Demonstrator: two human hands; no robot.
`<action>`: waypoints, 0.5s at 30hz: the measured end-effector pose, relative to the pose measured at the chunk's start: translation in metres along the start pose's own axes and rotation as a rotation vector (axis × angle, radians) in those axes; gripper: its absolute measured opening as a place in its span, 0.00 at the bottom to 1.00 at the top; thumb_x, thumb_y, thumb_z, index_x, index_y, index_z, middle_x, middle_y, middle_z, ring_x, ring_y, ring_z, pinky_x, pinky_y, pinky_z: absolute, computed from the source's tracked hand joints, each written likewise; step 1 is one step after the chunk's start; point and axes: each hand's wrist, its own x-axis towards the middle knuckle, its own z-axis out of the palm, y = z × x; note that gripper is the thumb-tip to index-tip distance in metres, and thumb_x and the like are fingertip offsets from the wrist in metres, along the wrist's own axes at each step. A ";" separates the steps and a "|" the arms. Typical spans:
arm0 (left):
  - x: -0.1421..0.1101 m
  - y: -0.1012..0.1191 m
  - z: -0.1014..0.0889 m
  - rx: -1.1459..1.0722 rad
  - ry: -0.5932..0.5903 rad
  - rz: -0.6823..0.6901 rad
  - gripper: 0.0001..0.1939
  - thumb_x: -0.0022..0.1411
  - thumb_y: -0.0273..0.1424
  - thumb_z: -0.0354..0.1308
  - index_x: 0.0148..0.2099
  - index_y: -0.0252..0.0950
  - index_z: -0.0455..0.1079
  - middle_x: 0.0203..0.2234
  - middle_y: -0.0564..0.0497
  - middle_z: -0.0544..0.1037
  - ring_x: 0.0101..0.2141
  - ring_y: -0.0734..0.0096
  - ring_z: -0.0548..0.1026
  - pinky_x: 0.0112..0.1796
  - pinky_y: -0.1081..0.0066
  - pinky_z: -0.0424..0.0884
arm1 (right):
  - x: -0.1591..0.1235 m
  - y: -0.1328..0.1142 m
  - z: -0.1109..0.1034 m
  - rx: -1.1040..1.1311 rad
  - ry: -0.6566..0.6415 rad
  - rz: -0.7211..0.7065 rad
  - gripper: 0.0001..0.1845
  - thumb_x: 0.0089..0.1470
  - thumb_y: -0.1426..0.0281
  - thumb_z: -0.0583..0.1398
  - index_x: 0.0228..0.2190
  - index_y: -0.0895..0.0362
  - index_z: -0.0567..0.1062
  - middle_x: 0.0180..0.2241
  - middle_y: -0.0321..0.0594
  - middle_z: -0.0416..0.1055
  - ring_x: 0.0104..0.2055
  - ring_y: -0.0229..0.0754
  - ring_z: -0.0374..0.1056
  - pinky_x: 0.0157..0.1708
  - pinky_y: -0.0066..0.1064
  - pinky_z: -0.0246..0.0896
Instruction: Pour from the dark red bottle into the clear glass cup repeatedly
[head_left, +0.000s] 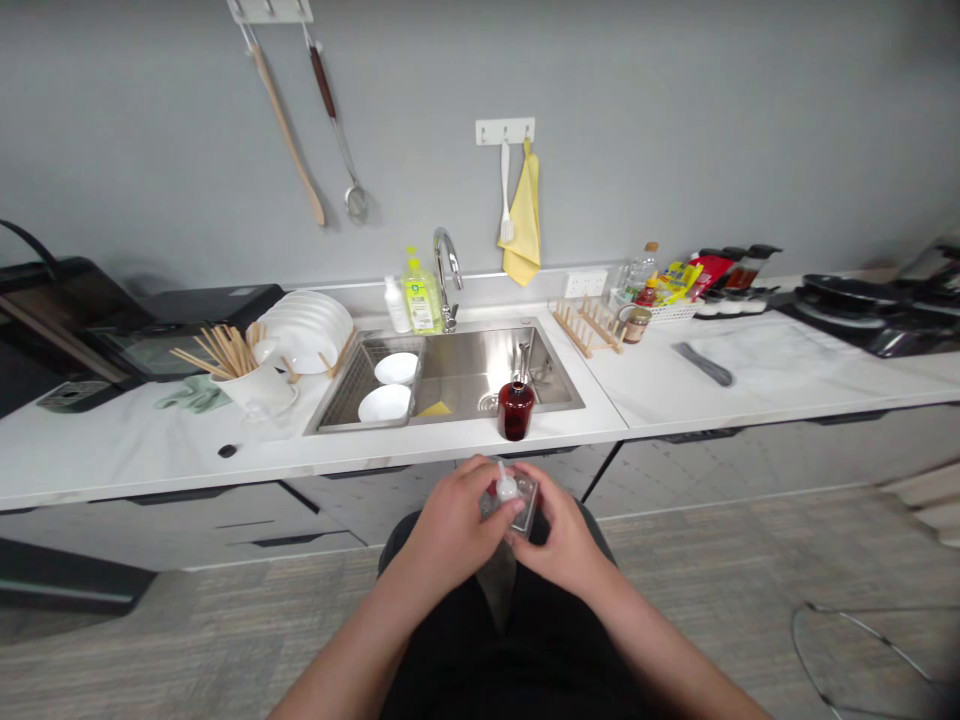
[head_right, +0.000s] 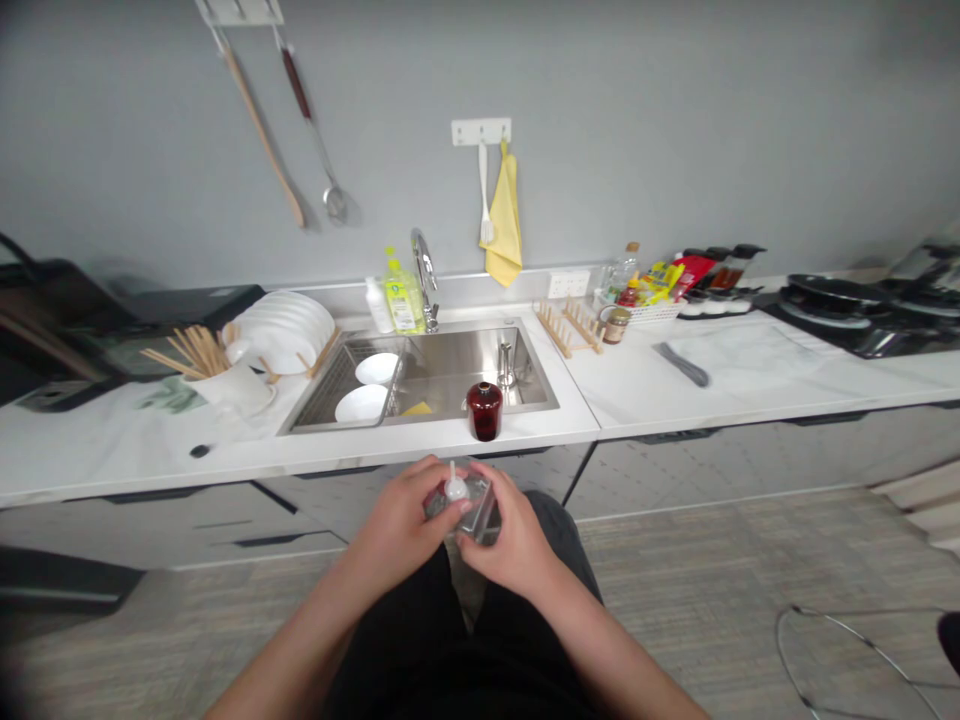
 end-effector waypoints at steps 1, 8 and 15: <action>0.001 -0.002 -0.001 0.023 -0.009 0.009 0.03 0.72 0.29 0.66 0.47 0.40 0.79 0.40 0.50 0.80 0.41 0.62 0.79 0.43 0.65 0.73 | 0.003 -0.001 0.001 -0.038 0.008 -0.018 0.46 0.52 0.72 0.72 0.69 0.49 0.70 0.65 0.52 0.78 0.66 0.60 0.79 0.68 0.55 0.77; 0.006 -0.020 0.013 0.320 0.148 -0.052 0.09 0.75 0.37 0.66 0.42 0.39 0.73 0.37 0.47 0.80 0.41 0.56 0.79 0.44 0.62 0.72 | 0.015 -0.004 0.024 -0.147 0.162 -0.046 0.39 0.49 0.73 0.71 0.64 0.50 0.77 0.58 0.49 0.82 0.58 0.60 0.82 0.62 0.54 0.81; 0.007 -0.017 0.002 0.385 0.128 -0.025 0.07 0.74 0.37 0.63 0.47 0.40 0.73 0.42 0.45 0.81 0.46 0.53 0.79 0.49 0.58 0.74 | 0.016 -0.003 0.039 -0.158 0.170 -0.067 0.40 0.48 0.73 0.72 0.63 0.50 0.77 0.57 0.50 0.83 0.57 0.61 0.81 0.60 0.54 0.82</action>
